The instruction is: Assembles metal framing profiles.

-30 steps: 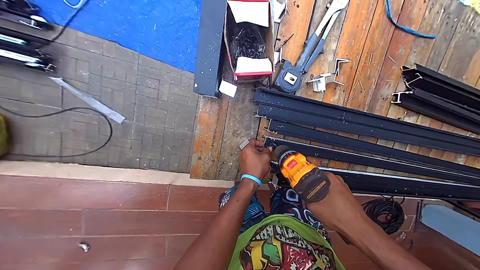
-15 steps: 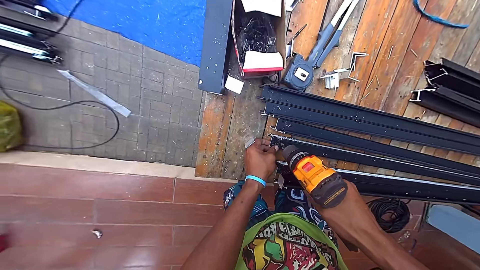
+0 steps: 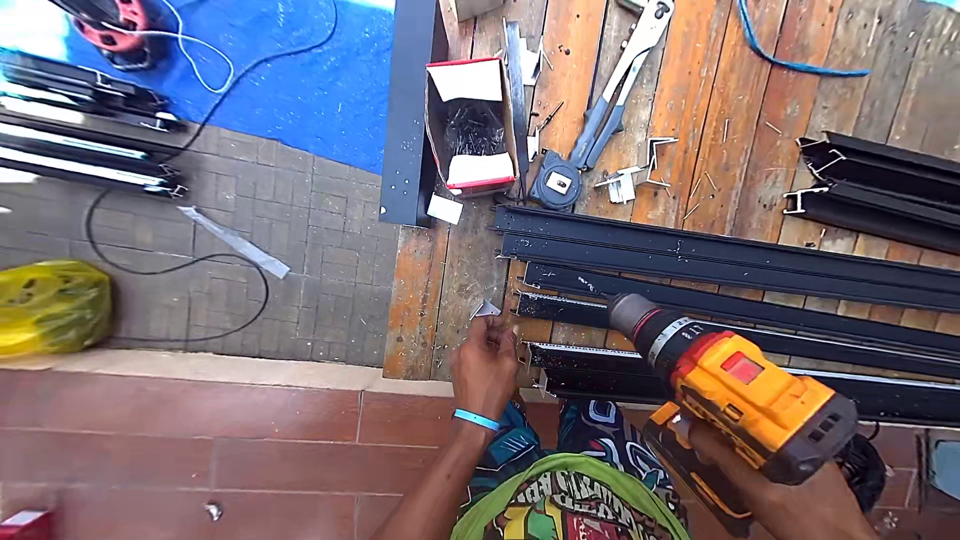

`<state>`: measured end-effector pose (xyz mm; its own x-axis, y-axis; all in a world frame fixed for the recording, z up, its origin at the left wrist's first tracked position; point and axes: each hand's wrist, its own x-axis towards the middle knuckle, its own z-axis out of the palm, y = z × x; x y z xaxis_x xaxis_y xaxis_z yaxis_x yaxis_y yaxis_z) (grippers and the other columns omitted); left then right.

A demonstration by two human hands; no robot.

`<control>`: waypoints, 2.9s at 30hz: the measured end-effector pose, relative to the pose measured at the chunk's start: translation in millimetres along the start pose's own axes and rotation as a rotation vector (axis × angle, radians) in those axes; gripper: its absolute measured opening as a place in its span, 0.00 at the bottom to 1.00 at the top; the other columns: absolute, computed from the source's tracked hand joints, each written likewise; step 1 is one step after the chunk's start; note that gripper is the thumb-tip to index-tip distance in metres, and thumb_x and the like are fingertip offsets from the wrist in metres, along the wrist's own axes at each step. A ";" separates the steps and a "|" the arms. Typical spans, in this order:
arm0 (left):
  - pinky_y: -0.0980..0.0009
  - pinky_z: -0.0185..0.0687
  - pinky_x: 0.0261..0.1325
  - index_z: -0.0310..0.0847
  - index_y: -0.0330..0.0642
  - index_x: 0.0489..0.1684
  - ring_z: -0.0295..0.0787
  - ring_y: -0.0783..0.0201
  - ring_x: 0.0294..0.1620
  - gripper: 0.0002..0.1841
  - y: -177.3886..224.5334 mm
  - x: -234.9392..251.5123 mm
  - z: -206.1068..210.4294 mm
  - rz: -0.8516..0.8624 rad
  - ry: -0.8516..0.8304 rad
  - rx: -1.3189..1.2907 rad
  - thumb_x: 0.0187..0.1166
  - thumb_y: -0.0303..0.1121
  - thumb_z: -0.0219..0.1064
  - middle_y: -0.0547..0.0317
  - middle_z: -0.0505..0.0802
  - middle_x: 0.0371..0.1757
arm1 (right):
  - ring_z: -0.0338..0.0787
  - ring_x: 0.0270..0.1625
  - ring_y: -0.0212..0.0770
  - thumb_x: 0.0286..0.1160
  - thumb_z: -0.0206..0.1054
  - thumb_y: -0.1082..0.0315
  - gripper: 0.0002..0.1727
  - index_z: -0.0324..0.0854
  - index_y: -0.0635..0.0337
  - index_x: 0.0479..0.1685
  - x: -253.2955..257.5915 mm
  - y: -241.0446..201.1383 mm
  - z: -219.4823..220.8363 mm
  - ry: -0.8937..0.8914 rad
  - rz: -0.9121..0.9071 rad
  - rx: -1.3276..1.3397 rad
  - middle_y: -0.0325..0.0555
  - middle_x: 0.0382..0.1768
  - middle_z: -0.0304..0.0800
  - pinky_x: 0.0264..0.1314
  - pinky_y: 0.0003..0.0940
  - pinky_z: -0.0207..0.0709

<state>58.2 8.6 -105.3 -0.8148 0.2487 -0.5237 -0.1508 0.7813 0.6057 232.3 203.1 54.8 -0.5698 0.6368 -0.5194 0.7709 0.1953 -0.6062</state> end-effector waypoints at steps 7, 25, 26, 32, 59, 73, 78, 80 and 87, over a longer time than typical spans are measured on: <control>0.39 0.87 0.50 0.86 0.40 0.60 0.91 0.43 0.47 0.19 -15.4 26.5 -17.1 0.172 0.106 0.386 0.76 0.40 0.75 0.41 0.90 0.56 | 0.89 0.26 0.36 0.61 0.72 0.65 0.23 0.84 0.53 0.60 126.0 -15.6 -85.6 0.325 -0.340 0.189 0.38 0.33 0.90 0.30 0.35 0.88; 0.37 0.86 0.44 0.86 0.30 0.46 0.92 0.42 0.36 0.11 31.4 21.1 -0.8 0.028 0.425 0.368 0.75 0.30 0.71 0.41 0.93 0.34 | 0.88 0.69 0.43 0.79 0.73 0.51 0.31 0.77 0.59 0.76 312.4 41.4 -81.9 0.451 -0.391 0.377 0.54 0.65 0.88 0.76 0.49 0.79; 0.39 0.87 0.45 0.84 0.32 0.49 0.94 0.43 0.37 0.11 35.1 25.8 6.3 -0.041 0.388 0.346 0.76 0.30 0.70 0.43 0.94 0.36 | 0.88 0.67 0.42 0.78 0.74 0.52 0.31 0.77 0.59 0.75 311.3 42.8 -82.6 0.447 -0.393 0.389 0.53 0.64 0.88 0.75 0.48 0.80; 0.41 0.86 0.56 0.86 0.44 0.58 0.93 0.49 0.52 0.19 56.6 42.1 10.2 -0.233 0.262 0.282 0.73 0.43 0.71 0.52 0.95 0.51 | 0.93 0.55 0.41 0.64 0.83 0.63 0.27 0.83 0.62 0.62 318.3 56.6 -84.5 0.403 -0.451 0.491 0.48 0.51 0.93 0.64 0.46 0.87; 0.37 0.83 0.66 0.87 0.35 0.56 0.87 0.38 0.67 0.14 238.9 192.0 -95.0 0.158 -0.418 1.136 0.81 0.33 0.65 0.36 0.90 0.62 | 0.89 0.65 0.64 0.75 0.72 0.48 0.31 0.82 0.71 0.59 393.7 -136.8 29.3 0.069 0.259 -0.195 0.67 0.63 0.86 0.62 0.64 0.82; 0.60 0.96 0.49 0.86 0.28 0.64 0.96 0.56 0.42 0.15 110.9 102.3 -172.4 0.153 -0.312 -0.802 0.81 0.18 0.65 0.42 0.96 0.47 | 0.92 0.40 0.44 0.66 0.83 0.58 0.28 0.78 0.59 0.61 226.0 -155.4 -67.7 0.192 -0.264 0.233 0.49 0.42 0.90 0.46 0.49 0.88; 0.62 0.95 0.36 0.86 0.25 0.55 0.94 0.56 0.30 0.11 75.9 25.4 -130.3 -0.047 -0.251 -0.937 0.87 0.22 0.59 0.44 0.94 0.34 | 0.83 0.19 0.42 0.77 0.75 0.63 0.10 0.80 0.50 0.49 53.9 -101.4 -130.1 0.079 -0.100 -0.112 0.41 0.24 0.87 0.18 0.42 0.79; 0.60 0.95 0.40 0.88 0.24 0.51 0.94 0.55 0.34 0.10 59.4 -5.8 -111.4 -0.054 -0.280 -0.899 0.84 0.23 0.64 0.43 0.95 0.37 | 0.85 0.18 0.42 0.74 0.76 0.59 0.15 0.82 0.51 0.55 -8.0 -59.4 -160.0 -0.053 0.065 -0.180 0.43 0.21 0.86 0.20 0.43 0.83; 0.57 0.97 0.45 0.87 0.24 0.53 0.97 0.50 0.37 0.10 65.6 -90.9 -28.6 -0.222 -0.266 -0.849 0.80 0.21 0.69 0.38 0.96 0.39 | 0.91 0.61 0.65 0.75 0.78 0.52 0.35 0.76 0.50 0.83 -97.8 60.4 -206.2 -0.357 0.233 -0.382 0.64 0.61 0.91 0.67 0.71 0.78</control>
<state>106.4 20.9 -0.8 -0.5782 0.3486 -0.7377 -0.7352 0.1695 0.6564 393.2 306.4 193.1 -0.3825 0.4170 -0.8245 0.8980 0.3778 -0.2255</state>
